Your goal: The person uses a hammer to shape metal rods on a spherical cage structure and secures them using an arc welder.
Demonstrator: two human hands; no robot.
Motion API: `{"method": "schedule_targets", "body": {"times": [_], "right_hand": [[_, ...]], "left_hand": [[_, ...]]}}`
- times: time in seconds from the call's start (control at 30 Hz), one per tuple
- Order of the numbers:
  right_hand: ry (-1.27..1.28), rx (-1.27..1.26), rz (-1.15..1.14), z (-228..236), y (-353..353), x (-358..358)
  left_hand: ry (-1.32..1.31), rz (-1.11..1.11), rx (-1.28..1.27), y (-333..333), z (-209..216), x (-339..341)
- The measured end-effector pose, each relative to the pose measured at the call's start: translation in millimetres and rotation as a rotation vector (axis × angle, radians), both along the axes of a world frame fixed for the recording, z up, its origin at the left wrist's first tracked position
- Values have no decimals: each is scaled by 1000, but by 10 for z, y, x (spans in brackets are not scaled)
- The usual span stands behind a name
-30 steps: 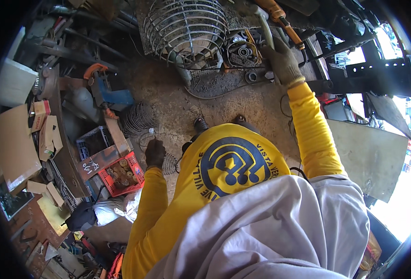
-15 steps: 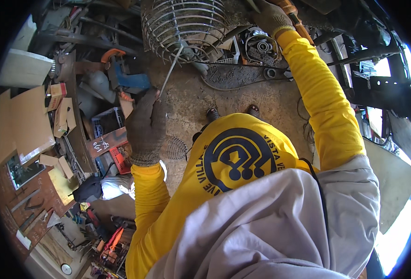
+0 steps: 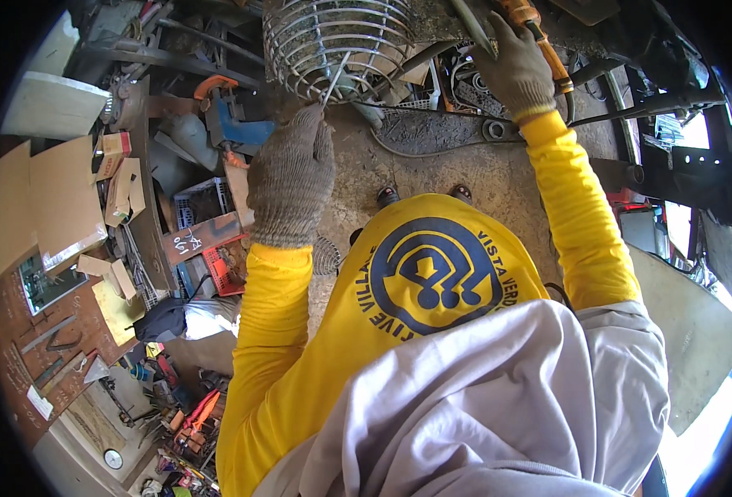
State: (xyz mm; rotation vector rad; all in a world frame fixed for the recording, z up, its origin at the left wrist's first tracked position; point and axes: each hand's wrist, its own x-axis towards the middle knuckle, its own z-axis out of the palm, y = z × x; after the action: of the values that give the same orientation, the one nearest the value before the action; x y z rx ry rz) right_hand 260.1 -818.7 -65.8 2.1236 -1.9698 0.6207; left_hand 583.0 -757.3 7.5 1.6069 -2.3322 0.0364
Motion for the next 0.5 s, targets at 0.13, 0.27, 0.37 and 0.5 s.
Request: {"method": "schedule_targets", "body": {"times": [0.13,0.27,0.37,0.5], "right_hand": [[-393,-108,-79,-33,441,48],[-548,-77,-151,-174,826,-44],[-647,-86,-213,-182,978,-167],[-512,-4,-283,-246,1108,-393]], "left_hand": [[12,25,71,-105,-117,-103],[63,-34,-3,-141,-322,-144],[105,2,80,-155,-256,-179],[45,-31,36,-106,-251,-104]]}}
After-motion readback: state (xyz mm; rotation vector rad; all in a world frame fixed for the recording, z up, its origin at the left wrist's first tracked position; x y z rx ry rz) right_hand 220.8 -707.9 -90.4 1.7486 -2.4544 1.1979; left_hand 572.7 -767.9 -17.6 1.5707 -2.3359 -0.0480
